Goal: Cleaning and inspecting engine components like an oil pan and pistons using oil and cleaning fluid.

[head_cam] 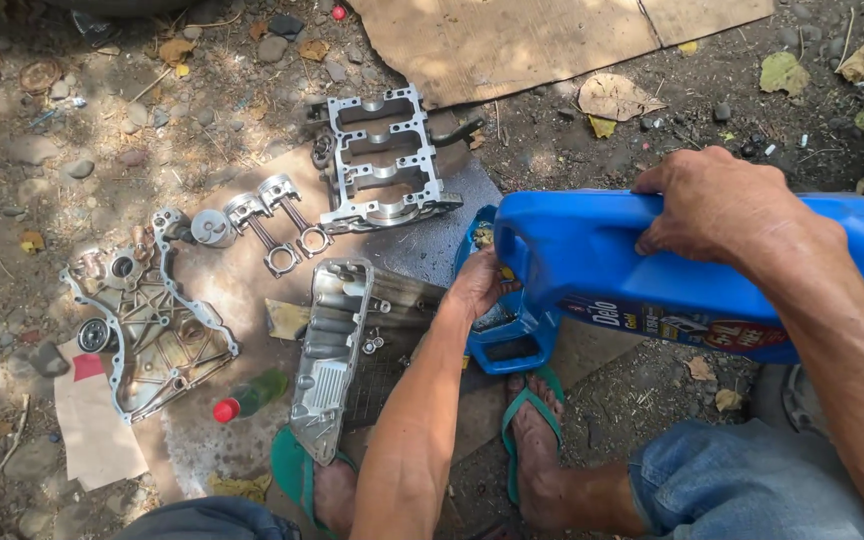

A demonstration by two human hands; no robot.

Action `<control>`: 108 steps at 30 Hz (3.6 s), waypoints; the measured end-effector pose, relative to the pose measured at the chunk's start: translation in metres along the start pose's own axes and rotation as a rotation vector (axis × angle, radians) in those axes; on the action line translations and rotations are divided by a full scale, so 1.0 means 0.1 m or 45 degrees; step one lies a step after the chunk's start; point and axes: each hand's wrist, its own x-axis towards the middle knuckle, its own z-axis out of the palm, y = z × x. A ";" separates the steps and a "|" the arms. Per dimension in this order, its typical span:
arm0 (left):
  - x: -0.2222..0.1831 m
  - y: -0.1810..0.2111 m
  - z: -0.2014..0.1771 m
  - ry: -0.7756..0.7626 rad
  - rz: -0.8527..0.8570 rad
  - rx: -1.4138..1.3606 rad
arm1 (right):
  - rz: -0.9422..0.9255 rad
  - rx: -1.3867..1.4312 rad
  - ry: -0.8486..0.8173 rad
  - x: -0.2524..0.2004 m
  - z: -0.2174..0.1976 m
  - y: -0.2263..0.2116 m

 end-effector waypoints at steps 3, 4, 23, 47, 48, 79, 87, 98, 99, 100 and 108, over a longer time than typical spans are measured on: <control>-0.07 0.06 0.20 0.280 -0.168 0.456 | -0.029 0.001 -0.037 -0.15 -0.06 -0.10; 0.02 -0.02 0.14 0.421 -0.116 0.575 | -0.108 -0.098 0.015 -0.17 -0.06 -0.13; 0.02 -0.32 0.06 0.528 0.094 0.177 | -0.453 -0.380 0.276 -0.44 -0.06 -0.26; -0.51 0.06 0.48 0.372 0.295 -0.321 | -0.022 -0.381 0.105 -0.19 -0.10 -0.23; -0.47 0.02 0.41 0.372 0.298 -0.319 | -0.023 -0.378 0.107 -0.15 -0.08 -0.20; -0.51 0.02 0.29 0.242 0.591 -0.624 | -0.098 0.159 0.064 0.27 0.17 0.35; -0.54 0.18 0.51 0.388 0.561 -0.191 | -0.122 0.358 0.081 0.34 0.17 0.52; -0.82 0.40 0.55 0.040 0.830 -0.455 | -0.254 0.613 0.079 0.71 0.41 0.88; -0.81 0.41 0.56 0.045 0.829 -0.453 | -0.256 0.615 0.075 0.76 0.46 0.90; -0.80 0.43 0.57 0.130 0.836 -0.477 | -0.263 0.737 0.006 0.80 0.49 0.91; -0.87 0.59 0.72 0.133 0.926 -0.502 | -0.378 1.039 0.064 1.36 0.84 1.17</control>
